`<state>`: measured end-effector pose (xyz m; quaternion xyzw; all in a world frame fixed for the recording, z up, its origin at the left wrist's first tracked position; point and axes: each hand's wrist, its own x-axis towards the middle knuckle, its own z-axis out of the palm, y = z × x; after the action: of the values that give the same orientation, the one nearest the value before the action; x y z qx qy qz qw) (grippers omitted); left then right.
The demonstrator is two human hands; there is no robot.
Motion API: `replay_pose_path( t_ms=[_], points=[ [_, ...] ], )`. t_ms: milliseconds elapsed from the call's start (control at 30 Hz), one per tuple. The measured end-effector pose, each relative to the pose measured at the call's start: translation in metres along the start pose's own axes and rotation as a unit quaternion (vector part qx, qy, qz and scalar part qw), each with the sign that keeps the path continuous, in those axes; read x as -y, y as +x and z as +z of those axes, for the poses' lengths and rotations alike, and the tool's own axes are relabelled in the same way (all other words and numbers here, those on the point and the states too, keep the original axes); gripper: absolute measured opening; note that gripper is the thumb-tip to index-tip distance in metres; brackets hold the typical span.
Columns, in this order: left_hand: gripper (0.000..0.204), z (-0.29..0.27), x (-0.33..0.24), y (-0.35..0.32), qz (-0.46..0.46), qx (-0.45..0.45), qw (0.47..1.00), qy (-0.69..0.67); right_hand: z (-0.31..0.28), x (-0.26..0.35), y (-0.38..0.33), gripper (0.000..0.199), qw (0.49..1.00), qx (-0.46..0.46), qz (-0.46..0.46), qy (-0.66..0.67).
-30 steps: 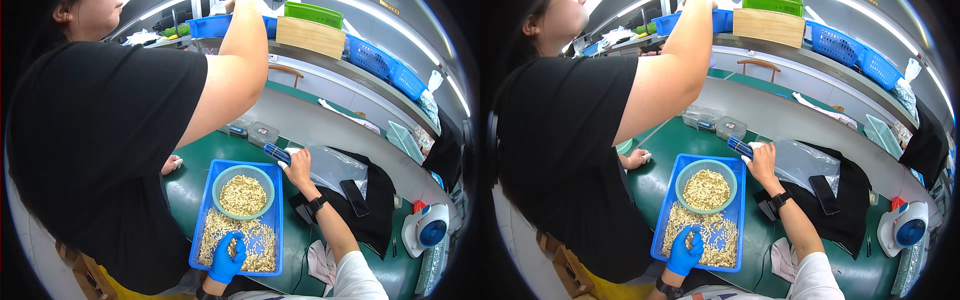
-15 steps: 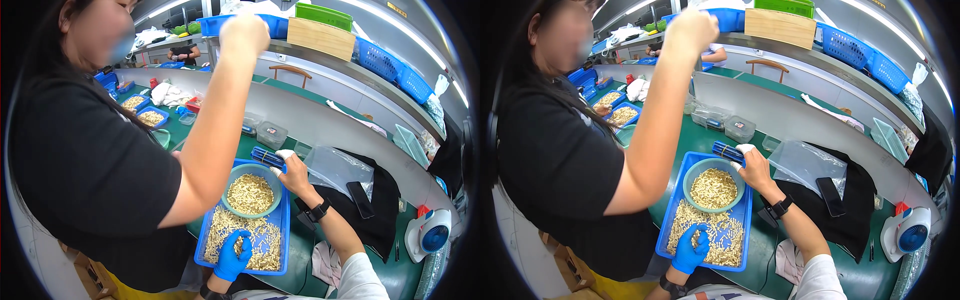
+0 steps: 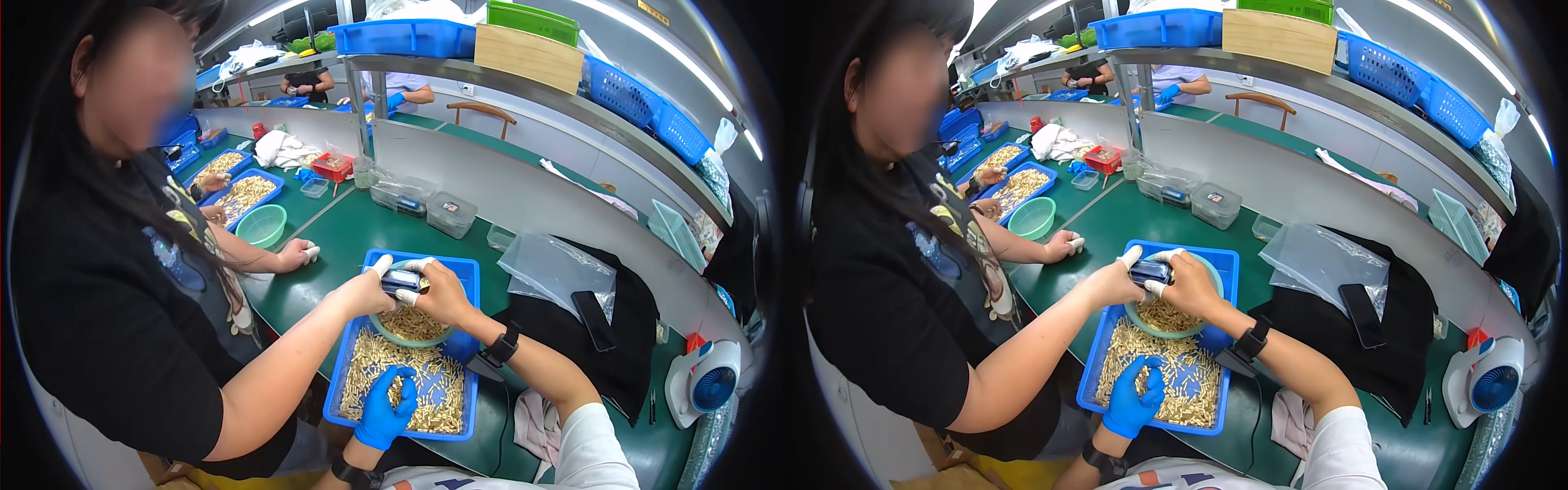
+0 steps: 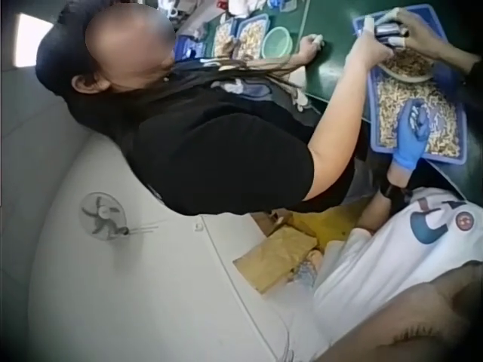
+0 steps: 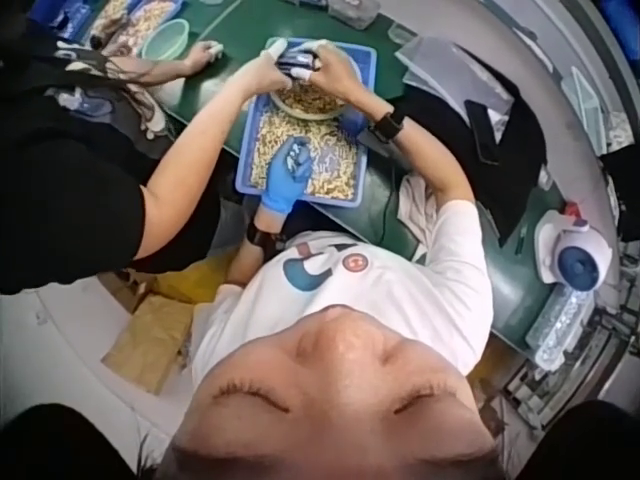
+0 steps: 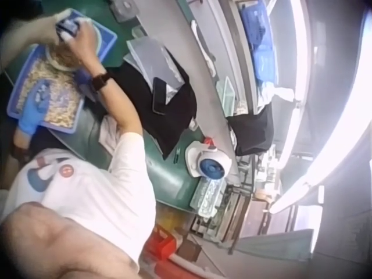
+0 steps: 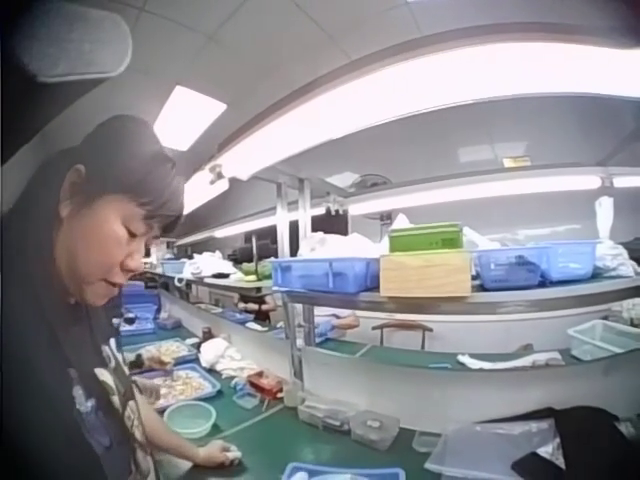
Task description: The person picks up small metal components from a blue tray by hand, places them into a small green bowl, and then transfers the components from the bowl into blue plastic containers. After filling the containers, the person sets them aside on the green work surface.
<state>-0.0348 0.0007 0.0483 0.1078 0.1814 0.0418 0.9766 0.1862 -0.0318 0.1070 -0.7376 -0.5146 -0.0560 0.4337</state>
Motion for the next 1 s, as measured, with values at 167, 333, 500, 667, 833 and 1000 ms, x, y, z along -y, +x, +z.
replay_pose_path(
  t_ms=[167,333,500,667,833,1000],
  points=[
    [0.030,-0.001,0.001,0.003,-0.001,-0.018,1.000,-0.010,0.011,0.000,0.002,0.049,0.998,0.018,-0.015,0.057],
    [0.033,-0.018,-0.001,0.012,0.036,0.003,0.998,-0.045,-0.010,0.025,-0.012,0.047,0.989,0.049,-0.136,0.002],
    [0.044,-0.010,-0.001,0.010,0.079,0.087,0.982,-0.145,-0.036,0.043,-0.065,0.050,0.975,0.167,-0.146,0.021],
    [0.051,0.014,0.005,0.015,0.077,0.156,0.972,-0.160,-0.041,0.060,-0.100,0.053,0.956,0.208,-0.198,-0.066],
    [0.054,0.016,0.019,0.023,0.056,0.042,0.994,-0.086,-0.030,0.061,-0.114,0.060,0.941,0.256,-0.195,-0.104],
    [0.055,0.001,0.021,0.023,0.011,0.183,0.970,-0.162,-0.030,0.057,-0.111,0.062,0.938,0.265,-0.202,-0.101]
  ],
)
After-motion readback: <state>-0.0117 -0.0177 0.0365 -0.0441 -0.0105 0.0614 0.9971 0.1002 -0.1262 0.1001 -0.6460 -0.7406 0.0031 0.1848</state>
